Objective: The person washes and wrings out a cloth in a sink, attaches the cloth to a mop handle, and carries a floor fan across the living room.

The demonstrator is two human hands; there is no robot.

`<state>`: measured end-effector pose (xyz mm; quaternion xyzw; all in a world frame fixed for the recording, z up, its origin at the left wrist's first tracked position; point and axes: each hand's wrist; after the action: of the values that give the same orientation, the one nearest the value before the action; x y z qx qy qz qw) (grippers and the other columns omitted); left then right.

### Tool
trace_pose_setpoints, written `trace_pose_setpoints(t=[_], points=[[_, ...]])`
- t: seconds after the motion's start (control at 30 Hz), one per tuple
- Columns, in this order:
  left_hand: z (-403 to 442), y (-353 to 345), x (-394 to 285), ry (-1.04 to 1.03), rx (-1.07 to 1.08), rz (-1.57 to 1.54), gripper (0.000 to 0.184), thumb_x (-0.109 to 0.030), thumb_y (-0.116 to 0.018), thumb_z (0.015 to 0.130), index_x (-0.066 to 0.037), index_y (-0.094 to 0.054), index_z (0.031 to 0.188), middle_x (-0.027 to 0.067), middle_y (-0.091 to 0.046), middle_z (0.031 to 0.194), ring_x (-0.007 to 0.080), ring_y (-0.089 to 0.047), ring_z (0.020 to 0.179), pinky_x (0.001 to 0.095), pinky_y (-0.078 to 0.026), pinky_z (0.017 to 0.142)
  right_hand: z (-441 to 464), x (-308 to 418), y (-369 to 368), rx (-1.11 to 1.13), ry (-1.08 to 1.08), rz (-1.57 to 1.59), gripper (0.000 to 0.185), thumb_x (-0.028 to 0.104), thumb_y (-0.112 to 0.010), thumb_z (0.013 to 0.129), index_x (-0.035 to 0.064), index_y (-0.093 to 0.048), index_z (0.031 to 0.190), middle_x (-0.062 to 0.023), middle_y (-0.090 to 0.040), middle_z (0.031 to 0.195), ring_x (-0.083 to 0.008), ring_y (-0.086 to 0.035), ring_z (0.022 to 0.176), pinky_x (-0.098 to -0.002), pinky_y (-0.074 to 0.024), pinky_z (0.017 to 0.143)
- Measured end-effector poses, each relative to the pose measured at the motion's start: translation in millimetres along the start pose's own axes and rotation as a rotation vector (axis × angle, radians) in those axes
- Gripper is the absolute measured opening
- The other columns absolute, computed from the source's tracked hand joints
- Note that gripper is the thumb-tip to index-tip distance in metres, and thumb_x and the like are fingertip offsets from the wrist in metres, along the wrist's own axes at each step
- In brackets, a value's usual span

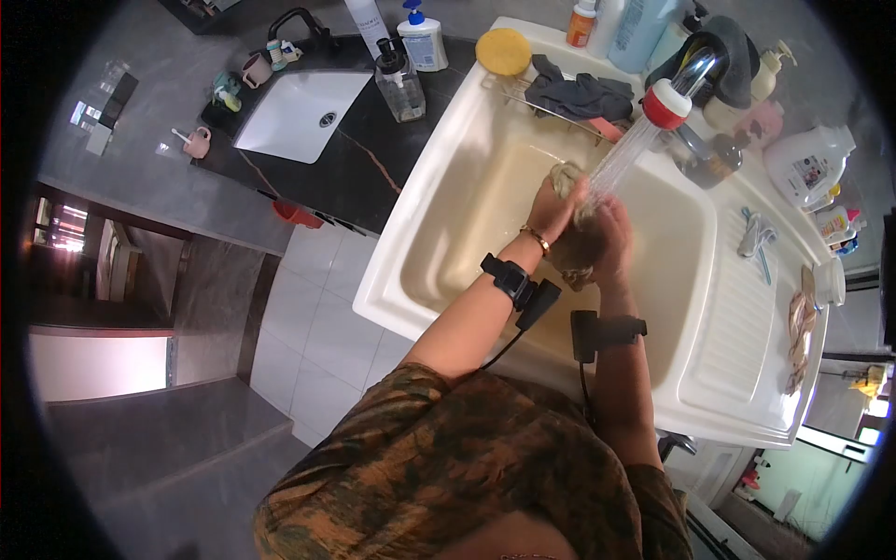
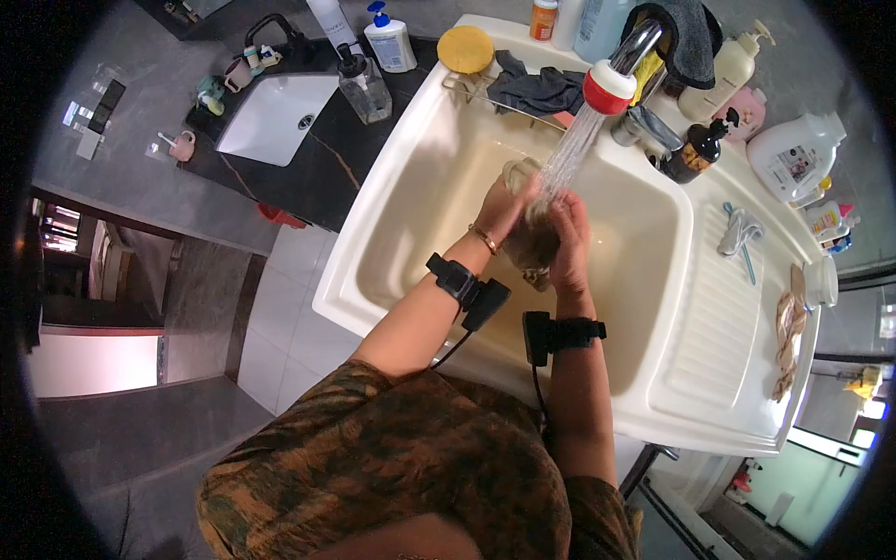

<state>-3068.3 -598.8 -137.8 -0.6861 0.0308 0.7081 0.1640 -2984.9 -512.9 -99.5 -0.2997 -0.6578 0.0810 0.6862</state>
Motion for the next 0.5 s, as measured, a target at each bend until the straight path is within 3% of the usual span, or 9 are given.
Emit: trace_pose_setpoints(t=[0.03,0.07,0.17,0.2,0.27,0.33,0.37,0.5], points=[[-7.4,-2.7,-3.5,-0.100,0.003,0.037,0.036,-0.031,-0.050,0.080,0.003,-0.053,0.089,0.0211,-0.057,0.087,0.0294,-0.055,0.081,0.0341,-0.042,0.072,2.9,-3.9,3.9,-0.025,-0.024,0.121,0.031,0.012,-0.054,0.080,0.0019,-0.044,0.108,-0.0057,-0.053,0.096,-0.0148,-0.050,0.087,-0.0266,-0.0411,0.078],[-12.8,-5.4,-4.6,-0.198,0.007,0.073,0.034,-0.030,-0.053,0.078,0.003,-0.053,0.089,0.0202,-0.057,0.087,0.0276,-0.055,0.079,0.0329,-0.043,0.071,2.8,-10.4,6.4,-0.053,0.012,0.003,0.034,0.015,-0.053,0.081,0.0019,-0.042,0.110,-0.0069,-0.052,0.098,-0.0158,-0.049,0.090,-0.0276,-0.0396,0.081],[-14.2,-9.5,10.7,-0.060,-0.082,0.265,0.031,-0.023,-0.059,0.074,0.002,-0.052,0.090,0.0158,-0.058,0.088,0.0215,-0.055,0.077,0.0324,-0.043,0.069,2.1,-26.2,1.0,-0.143,0.163,-0.389,0.041,0.024,-0.049,0.084,0.0020,-0.038,0.118,-0.0101,-0.048,0.106,-0.0188,-0.045,0.099,-0.0304,-0.0347,0.088],[-11.2,-10.7,17.2,-0.056,-0.172,0.235,0.032,-0.029,-0.056,0.076,0.002,-0.055,0.081,0.0093,-0.057,0.074,0.0163,-0.052,0.068,0.0312,-0.042,0.062,1.0,-29.8,-2.5,-0.187,0.242,-0.545,0.044,0.026,-0.048,0.085,0.0020,-0.036,0.121,-0.0109,-0.047,0.108,-0.0197,-0.044,0.102,-0.0313,-0.0327,0.090],[-15.0,-9.6,-14.9,0.134,-0.130,0.094,0.035,-0.034,-0.053,0.078,0.001,-0.055,0.072,0.0063,-0.054,0.064,0.0153,-0.050,0.061,0.0309,-0.041,0.057,-0.1,-21.5,-2.7,-0.185,0.314,-0.779,0.053,0.032,-0.045,0.087,0.0023,-0.028,0.128,-0.0134,-0.042,0.116,-0.0222,-0.040,0.107,-0.0322,-0.0281,0.094],[-14.8,-10.1,-23.0,0.214,-0.132,0.006,0.048,-0.043,-0.048,0.080,0.000,-0.052,0.058,0.0009,-0.046,0.052,0.0127,-0.044,0.052,0.0299,-0.037,0.049,0.8,-23.7,1.4,-0.089,0.112,-0.356,0.053,0.035,-0.045,0.086,0.0019,-0.032,0.125,-0.0127,-0.044,0.114,-0.0203,-0.040,0.106,-0.0310,-0.0286,0.094],[-13.7,-7.5,-19.8,0.266,-0.087,0.001,0.046,-0.042,-0.049,0.080,0.000,-0.054,0.061,0.0013,-0.047,0.054,0.0126,-0.045,0.053,0.0296,-0.038,0.050,1.3,-25.5,3.8,-0.042,0.014,-0.144,0.053,0.036,-0.046,0.086,0.0017,-0.034,0.124,-0.0123,-0.044,0.113,-0.0194,-0.041,0.106,-0.0304,-0.0289,0.093],[-12.2,-2.0,-16.9,0.405,0.009,0.153,0.037,-0.036,-0.053,0.078,0.000,-0.057,0.071,0.0057,-0.052,0.062,0.0153,-0.050,0.059,0.0298,-0.041,0.055,4.1,-30.3,14.9,0.020,-0.032,-0.207,0.042,0.031,-0.048,0.085,0.0006,-0.043,0.114,-0.0089,-0.052,0.101,-0.0147,-0.047,0.095,-0.0278,-0.0350,0.087]])
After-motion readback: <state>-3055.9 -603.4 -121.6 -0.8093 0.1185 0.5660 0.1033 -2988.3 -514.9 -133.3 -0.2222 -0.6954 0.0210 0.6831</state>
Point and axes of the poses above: each hand's wrist, its own z-axis towards the middle knuckle, its own y-axis out of the back of the hand, x = y × z
